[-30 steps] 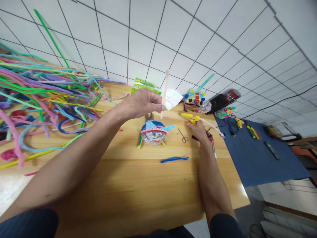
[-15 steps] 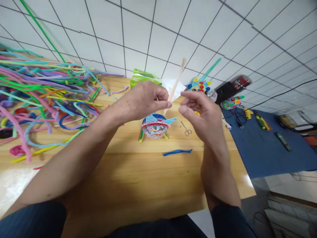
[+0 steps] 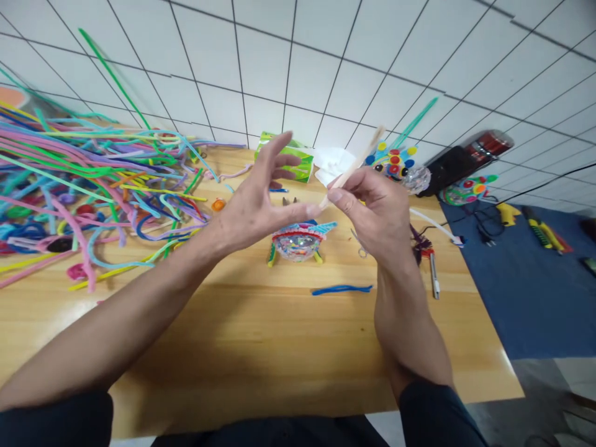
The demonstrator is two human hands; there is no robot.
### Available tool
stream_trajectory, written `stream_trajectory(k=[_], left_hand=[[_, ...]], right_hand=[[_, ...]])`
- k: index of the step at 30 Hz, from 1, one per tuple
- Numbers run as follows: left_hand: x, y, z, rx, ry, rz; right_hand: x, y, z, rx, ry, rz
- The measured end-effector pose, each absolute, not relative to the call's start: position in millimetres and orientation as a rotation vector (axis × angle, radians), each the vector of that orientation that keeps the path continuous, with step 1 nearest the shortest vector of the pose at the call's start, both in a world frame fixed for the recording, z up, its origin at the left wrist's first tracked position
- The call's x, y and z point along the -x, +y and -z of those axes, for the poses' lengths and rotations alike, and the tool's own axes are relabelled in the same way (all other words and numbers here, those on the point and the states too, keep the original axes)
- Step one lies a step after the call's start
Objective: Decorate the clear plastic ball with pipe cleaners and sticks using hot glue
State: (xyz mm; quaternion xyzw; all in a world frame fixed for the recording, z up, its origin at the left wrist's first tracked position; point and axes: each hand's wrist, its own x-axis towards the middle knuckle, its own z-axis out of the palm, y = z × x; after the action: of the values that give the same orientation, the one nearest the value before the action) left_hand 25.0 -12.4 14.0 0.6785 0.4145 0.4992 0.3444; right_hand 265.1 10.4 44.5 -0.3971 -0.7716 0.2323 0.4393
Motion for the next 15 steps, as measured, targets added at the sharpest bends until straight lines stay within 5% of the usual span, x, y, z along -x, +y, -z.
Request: stream_trajectory(k=[7,15], left_hand=[[-33,-37,100,-1.536,0.935,-1.337],[-44,-47,104,-1.408,0.888,-1.269]], right_hand=[[-262,4,-54,0.985,-2.04,-0.721],[-261,5,-50,1.001,-2.064,-0.669]])
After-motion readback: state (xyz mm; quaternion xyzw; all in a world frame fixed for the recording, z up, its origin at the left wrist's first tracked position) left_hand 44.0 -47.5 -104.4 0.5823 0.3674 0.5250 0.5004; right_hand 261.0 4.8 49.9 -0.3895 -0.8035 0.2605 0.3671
